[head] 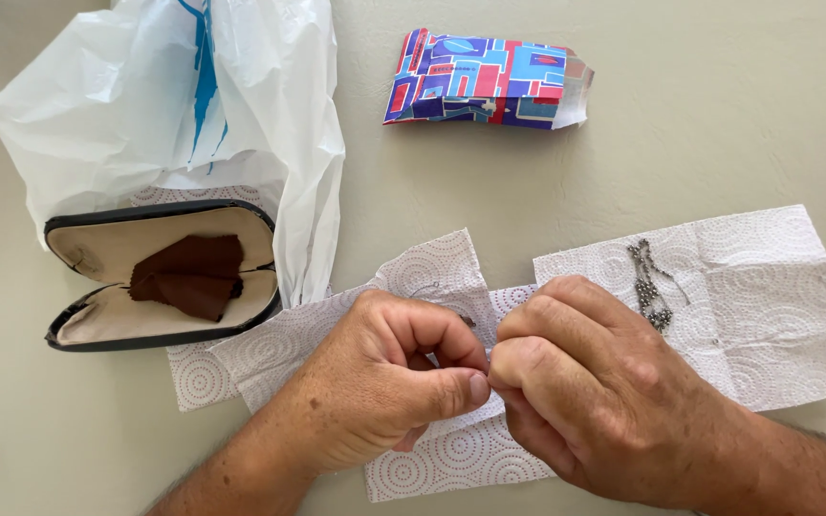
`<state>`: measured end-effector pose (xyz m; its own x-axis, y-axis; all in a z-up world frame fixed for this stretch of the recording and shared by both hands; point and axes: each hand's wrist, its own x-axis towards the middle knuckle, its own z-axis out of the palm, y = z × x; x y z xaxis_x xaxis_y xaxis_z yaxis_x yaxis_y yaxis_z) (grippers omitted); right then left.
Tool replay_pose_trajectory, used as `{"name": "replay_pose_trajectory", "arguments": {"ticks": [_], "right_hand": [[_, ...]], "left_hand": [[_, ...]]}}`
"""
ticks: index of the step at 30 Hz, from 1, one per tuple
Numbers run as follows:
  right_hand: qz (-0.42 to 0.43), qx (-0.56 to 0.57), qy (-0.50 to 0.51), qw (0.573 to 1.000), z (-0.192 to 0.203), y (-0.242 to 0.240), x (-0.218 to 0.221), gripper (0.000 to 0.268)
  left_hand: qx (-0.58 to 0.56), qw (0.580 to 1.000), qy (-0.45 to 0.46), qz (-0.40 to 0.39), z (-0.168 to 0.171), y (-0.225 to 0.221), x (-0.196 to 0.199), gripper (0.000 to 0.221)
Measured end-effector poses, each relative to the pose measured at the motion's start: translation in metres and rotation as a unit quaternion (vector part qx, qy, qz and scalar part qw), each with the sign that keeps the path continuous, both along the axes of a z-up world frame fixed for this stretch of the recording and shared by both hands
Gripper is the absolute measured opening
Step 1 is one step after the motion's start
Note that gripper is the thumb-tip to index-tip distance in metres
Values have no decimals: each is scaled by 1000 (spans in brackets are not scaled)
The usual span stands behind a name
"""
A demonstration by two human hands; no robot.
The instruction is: Repairing and untangling a fine metal chain using a knife and fingers
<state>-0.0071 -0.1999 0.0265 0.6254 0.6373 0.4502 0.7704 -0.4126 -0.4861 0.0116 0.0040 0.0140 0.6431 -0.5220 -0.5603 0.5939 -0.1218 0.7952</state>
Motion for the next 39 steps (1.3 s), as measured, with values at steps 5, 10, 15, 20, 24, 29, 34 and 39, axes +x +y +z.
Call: {"name": "replay_pose_trajectory", "arguments": {"ticks": [5, 10, 15, 20, 24, 29, 34, 39], "right_hand": [[-6, -13, -16, 1000, -1, 0, -1, 11], [-7, 1, 0, 1000, -2, 1, -1, 10], [-2, 25, 8, 1000, 1, 3, 0, 8], [-20, 55, 10, 998, 2, 5, 0, 9], [-43, 81, 19, 996, 8, 3, 1, 10], [-105, 85, 7, 991, 7, -5, 3, 6], [-123, 82, -1, 989, 2, -9, 5, 7], [-124, 90, 6, 988, 3, -9, 5, 5]], "left_hand": [[22, 999, -26, -2, 1, -1, 0, 8], [8, 998, -64, 10, -2, -1, -3, 9], [-18, 997, -66, 46, -5, -1, -6, 6], [-48, 995, -46, 72, -6, -2, -7, 4], [-185, 973, 64, 124, -12, -1, -9, 4], [-222, 957, 118, 148, -13, 3, -9, 12], [-240, 950, 132, 154, -11, 3, -9, 13], [-270, 949, 99, 127, -7, 4, -10, 21]]}}
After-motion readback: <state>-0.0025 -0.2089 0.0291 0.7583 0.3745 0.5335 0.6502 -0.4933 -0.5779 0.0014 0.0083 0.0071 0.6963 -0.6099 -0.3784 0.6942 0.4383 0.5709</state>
